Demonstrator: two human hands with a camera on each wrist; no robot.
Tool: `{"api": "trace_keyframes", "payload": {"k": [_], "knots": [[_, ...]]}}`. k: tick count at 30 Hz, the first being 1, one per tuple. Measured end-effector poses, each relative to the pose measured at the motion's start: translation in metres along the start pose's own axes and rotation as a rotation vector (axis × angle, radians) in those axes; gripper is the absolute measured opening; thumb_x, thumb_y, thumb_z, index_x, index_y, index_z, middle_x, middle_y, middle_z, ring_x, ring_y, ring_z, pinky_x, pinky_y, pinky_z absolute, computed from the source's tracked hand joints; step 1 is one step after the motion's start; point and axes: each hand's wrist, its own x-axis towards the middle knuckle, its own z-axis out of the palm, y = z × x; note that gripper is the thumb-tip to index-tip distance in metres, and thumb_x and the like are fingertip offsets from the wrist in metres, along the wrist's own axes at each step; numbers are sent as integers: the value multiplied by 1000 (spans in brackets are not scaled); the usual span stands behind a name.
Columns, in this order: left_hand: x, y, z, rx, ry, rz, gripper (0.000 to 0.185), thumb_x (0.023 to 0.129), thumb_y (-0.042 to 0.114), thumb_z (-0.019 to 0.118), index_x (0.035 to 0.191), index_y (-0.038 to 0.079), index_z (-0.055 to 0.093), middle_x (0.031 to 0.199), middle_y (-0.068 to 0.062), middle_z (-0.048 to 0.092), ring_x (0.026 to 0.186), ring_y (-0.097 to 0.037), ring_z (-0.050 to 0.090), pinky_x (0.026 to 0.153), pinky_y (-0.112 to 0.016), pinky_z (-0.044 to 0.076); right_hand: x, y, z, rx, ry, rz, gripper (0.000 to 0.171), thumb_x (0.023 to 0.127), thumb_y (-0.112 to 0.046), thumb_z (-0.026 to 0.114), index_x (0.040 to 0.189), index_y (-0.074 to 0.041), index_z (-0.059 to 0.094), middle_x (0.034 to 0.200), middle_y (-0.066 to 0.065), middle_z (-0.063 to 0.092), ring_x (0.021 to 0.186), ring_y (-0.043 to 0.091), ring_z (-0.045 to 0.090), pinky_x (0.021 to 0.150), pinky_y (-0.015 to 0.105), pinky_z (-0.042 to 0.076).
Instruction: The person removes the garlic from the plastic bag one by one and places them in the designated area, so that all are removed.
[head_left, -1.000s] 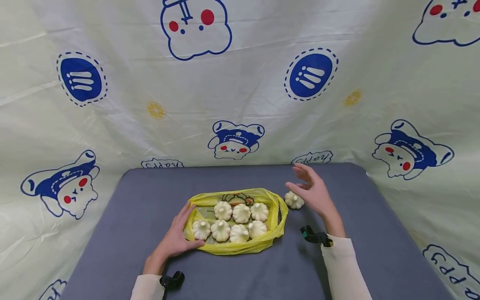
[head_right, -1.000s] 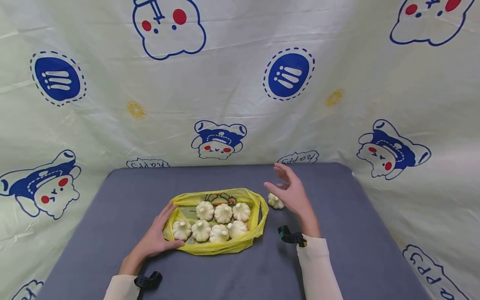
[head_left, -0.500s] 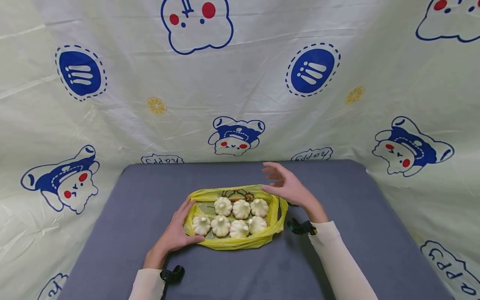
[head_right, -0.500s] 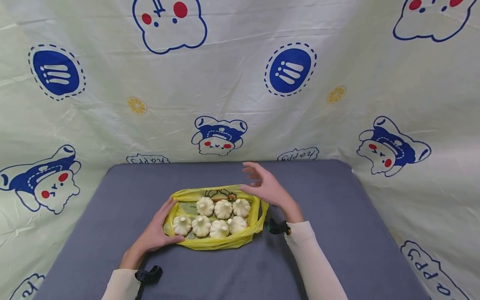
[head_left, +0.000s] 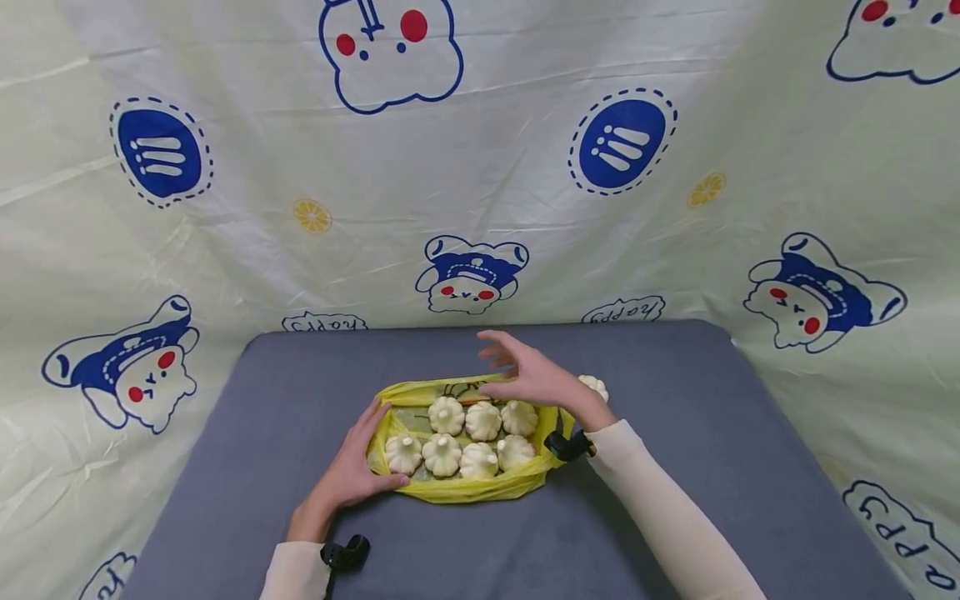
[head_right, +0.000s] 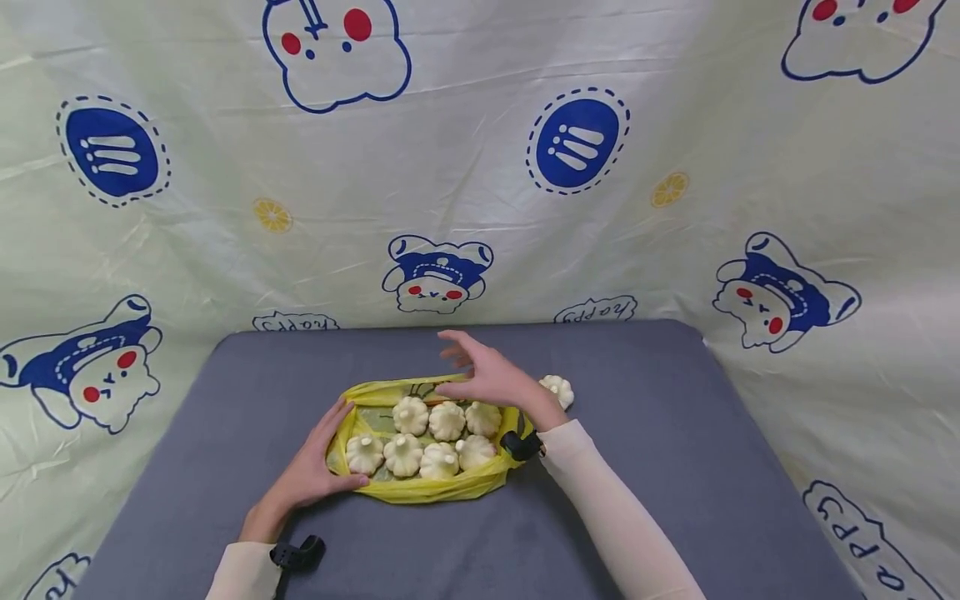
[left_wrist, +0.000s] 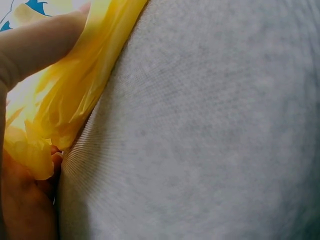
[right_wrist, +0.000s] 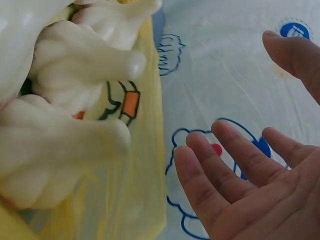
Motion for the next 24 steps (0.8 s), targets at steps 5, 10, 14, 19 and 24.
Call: {"api": "trace_keyframes", "payload": {"k": [5,10,14,19,24], "knots": [[-2,-1,-1,-3,-4,-21,117,72,44,92,164,12,27,173,-14,15,154,-47,19,114,-74,27,12,-5,14,8,-57,-10,85,93,-39,77,162,-24,30,153,14,52,137,39,54,110,52,47],[-3,-1,-1,-13,-5,-35,117,72,44,92,164,12,26,173,-14,15,154,-48,19,113,-75,26,25,-7,30,28,-98,-13,80,94,-33,75,161,-21,32,153,17,52,135,38,54,109,54,47],[-2,0,-1,-14,-10,-49,117,73,45,91,164,13,26,173,-13,14,154,-48,19,113,-76,26,33,-8,40,40,-120,-13,78,95,-31,75,160,-20,34,152,20,52,134,38,55,110,55,46],[-1,1,-2,-8,-16,-50,117,73,46,91,164,14,26,173,-13,14,154,-48,19,113,-75,26,41,-6,49,11,-131,-22,75,95,-33,74,159,-19,37,151,18,54,133,34,57,111,50,47],[0,2,-2,-8,-17,-46,116,74,46,91,165,15,25,173,-14,14,154,-48,19,112,-76,27,46,-4,54,14,-140,-20,70,95,-35,74,156,-19,42,150,16,55,131,32,59,109,46,49]]}}
